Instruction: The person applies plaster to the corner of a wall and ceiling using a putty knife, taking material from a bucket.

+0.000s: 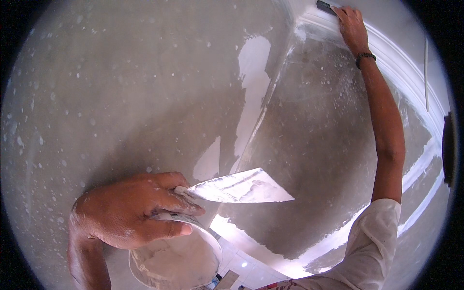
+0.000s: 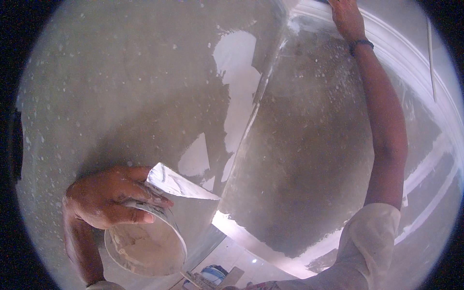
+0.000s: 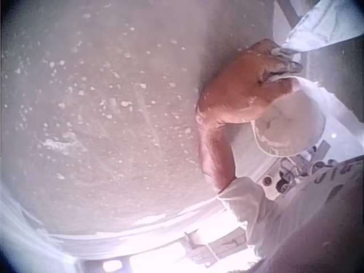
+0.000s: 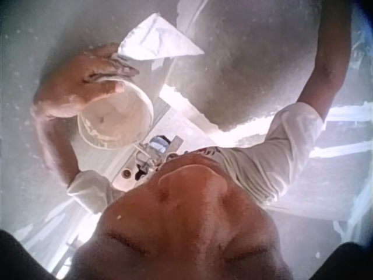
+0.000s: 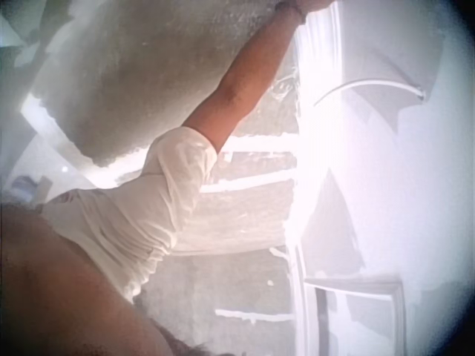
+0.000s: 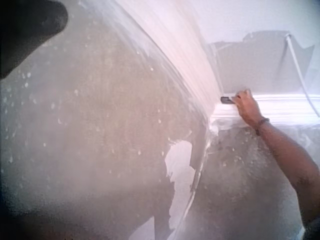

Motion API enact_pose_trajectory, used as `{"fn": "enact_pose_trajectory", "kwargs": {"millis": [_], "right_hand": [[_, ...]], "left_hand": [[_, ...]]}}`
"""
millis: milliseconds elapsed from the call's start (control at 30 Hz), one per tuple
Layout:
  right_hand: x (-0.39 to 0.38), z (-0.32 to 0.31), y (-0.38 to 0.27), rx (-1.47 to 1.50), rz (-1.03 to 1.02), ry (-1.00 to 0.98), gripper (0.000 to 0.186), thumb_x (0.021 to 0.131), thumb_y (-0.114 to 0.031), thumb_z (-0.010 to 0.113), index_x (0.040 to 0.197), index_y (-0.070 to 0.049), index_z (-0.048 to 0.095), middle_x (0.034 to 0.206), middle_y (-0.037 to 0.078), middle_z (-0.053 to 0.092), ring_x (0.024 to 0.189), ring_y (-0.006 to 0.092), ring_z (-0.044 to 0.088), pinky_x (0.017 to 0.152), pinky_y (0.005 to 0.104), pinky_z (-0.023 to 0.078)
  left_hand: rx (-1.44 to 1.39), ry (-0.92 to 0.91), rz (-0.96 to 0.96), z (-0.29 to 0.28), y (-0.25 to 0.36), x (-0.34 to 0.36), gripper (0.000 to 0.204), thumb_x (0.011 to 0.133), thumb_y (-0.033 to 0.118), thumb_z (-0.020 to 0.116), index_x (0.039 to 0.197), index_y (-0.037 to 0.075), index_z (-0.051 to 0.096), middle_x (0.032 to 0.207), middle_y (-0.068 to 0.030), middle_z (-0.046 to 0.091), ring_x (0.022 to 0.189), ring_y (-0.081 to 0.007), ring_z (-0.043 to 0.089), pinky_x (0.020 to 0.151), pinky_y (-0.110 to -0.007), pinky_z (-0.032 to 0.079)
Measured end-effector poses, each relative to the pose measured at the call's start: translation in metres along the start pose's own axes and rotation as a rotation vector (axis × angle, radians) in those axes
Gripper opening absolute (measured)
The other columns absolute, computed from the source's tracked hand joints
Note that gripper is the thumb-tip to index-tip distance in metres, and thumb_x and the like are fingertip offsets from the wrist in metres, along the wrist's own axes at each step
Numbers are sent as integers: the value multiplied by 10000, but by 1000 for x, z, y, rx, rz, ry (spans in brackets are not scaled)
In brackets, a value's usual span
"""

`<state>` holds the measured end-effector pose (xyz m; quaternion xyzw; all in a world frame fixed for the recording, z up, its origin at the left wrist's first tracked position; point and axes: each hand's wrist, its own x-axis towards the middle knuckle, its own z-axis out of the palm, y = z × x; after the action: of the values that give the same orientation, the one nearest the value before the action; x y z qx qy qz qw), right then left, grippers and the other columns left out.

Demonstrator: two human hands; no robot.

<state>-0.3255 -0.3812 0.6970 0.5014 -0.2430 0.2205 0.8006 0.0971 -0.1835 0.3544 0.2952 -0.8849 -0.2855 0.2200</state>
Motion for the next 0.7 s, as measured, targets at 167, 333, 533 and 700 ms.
{"fn": "enact_pose_trajectory", "kwargs": {"millis": [167,333,533,700], "right_hand": [[2,4,1,18,-12,18,426,842,-44,586,1247,-175,575,1107,57,577,1027,268,521,918,372,477],[15,-24,-35,202,142,-42,171,884,-101,528,966,-11,650,958,155,547,934,319,518,759,404,473],[-1,-12,-2,-53,-27,-68,435,840,-28,575,1255,-158,568,1105,78,564,1029,272,519,901,376,487],[-2,1,0,-55,-28,-86,451,831,-24,578,1264,-148,562,1097,87,555,1040,270,516,895,377,493]], "left_hand": [[-3,-13,-21,-1,3,-1,376,849,225,666,1120,-36,652,1136,-210,593,1016,-311,577,872,-371,445],[7,-41,-29,-3,-3,2,375,817,202,697,1104,-35,654,1203,-222,568,1142,-336,549,978,-400,418],[-6,-42,-2,-3,0,1,377,819,206,695,1108,-33,652,1190,-219,573,1114,-348,561,955,-400,434],[16,-70,-23,-4,2,3,386,827,219,689,1120,-28,648,1171,-222,576,1111,-347,560,951,-401,434]]}}
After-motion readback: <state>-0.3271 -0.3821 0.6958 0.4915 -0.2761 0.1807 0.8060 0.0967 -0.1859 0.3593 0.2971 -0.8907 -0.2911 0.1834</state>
